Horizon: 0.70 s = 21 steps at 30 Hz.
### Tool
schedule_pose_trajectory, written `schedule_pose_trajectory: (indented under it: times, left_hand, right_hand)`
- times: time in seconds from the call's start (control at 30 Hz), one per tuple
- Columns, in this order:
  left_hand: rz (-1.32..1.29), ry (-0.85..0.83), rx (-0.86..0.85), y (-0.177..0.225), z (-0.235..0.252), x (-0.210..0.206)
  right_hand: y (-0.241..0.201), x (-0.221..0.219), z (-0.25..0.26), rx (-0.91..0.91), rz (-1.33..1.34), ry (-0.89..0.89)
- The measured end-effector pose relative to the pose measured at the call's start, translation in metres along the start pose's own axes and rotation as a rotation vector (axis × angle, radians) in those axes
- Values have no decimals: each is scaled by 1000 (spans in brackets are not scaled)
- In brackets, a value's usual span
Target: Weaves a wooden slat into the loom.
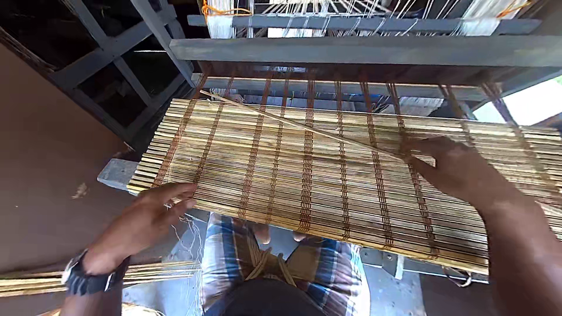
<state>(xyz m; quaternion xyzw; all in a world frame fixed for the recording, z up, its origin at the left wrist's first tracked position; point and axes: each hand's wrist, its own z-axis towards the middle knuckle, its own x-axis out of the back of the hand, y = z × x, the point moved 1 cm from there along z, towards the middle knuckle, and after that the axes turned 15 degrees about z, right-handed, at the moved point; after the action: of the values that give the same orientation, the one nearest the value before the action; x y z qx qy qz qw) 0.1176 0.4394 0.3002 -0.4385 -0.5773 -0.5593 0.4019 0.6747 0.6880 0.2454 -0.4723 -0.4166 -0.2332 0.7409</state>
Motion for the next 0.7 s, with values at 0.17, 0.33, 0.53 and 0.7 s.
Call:
schedule_pose_trajectory:
  times: [0.17,0.33,0.53,0.7]
  left_hand:
    - [4,-158,-275,54,75,-17]
    - [-35,-238,-380,88,120,-31]
    - [-146,-240,-465,115,153,-31]
    - [-329,-257,-507,143,189,-40]
  right_hand:
    - [-10,-12,-17,85,41,68]
    - [-6,-15,-31,27,95,233]
    - [-16,29,-22,46,373,304]
    - [-114,32,34,224,311,252]
